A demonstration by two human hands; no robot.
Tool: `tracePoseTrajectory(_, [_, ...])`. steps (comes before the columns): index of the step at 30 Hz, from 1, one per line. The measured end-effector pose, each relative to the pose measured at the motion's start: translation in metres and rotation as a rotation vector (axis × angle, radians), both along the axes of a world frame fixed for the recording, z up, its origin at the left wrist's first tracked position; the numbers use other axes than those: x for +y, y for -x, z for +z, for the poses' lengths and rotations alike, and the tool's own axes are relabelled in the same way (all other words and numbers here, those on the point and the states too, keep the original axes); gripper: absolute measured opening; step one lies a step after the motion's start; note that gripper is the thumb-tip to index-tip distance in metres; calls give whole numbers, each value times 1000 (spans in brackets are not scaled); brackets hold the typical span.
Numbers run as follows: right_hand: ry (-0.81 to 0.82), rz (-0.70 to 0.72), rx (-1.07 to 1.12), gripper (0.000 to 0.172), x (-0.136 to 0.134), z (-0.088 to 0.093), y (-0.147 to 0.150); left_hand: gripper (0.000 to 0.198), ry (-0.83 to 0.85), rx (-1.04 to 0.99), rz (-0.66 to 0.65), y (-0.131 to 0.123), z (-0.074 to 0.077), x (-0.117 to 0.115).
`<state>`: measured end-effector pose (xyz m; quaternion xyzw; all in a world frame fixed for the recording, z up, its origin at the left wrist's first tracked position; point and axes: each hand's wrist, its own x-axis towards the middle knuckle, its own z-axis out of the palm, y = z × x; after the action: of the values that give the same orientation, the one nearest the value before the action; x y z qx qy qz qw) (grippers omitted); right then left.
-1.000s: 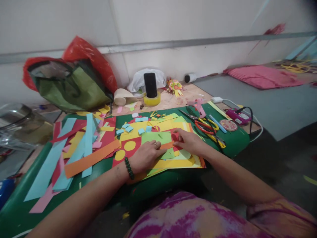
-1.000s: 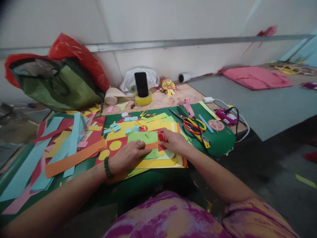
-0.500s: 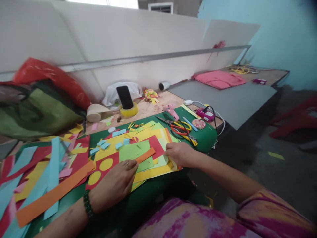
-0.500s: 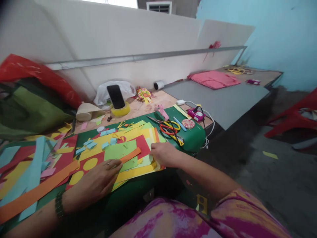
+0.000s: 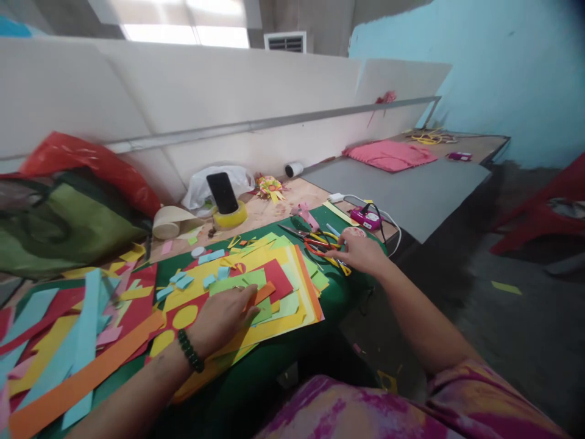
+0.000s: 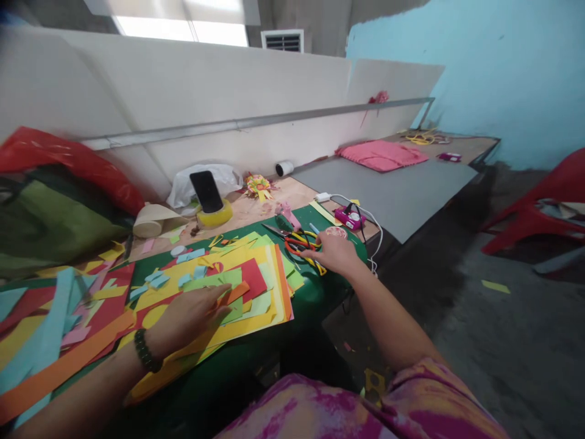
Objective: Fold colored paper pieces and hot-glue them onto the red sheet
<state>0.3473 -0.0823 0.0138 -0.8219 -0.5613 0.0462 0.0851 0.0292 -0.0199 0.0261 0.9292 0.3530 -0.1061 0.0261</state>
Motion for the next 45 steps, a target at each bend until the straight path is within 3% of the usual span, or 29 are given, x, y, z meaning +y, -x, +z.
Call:
tracePoseTrajectory(5, [5,80,154,28,-4,-9,-7,25,-31,28,42,-8,-8,3])
tracePoseTrajectory(13, [-139,9,232,22,0,-18,-26,32,0,-183,31,-4,-13,0])
tracePoseTrajectory(19, [-188,90,-121,15,-9,-12,-10,27,17,-234,39,0,-18,-1])
tracePoseTrajectory(22, [-67,185,-284,18,-13,-10,12,25,17,-225,53,-1,-18,-2])
tracePoseTrajectory(25, [75,144,-351,23,-12,-10,31,30,15,-199,43,-4,-18,-4])
tracePoseTrajectory(29, [103,161,-390,27,-9,-14,35,34,-8,-182,19,-5,-17,-5])
tracePoseTrajectory(34, [33,338,-249,34,-12,-19,12,35,-1,-219,12,-3,-19,-4])
tracePoseTrajectory(38, [-64,316,-56,34,-19,-25,-5,35,23,-241,14,-2,-21,-3])
tracePoseTrajectory(45, [-201,264,63,39,-32,-34,-11,35,26,-222,28,-3,-19,-3])
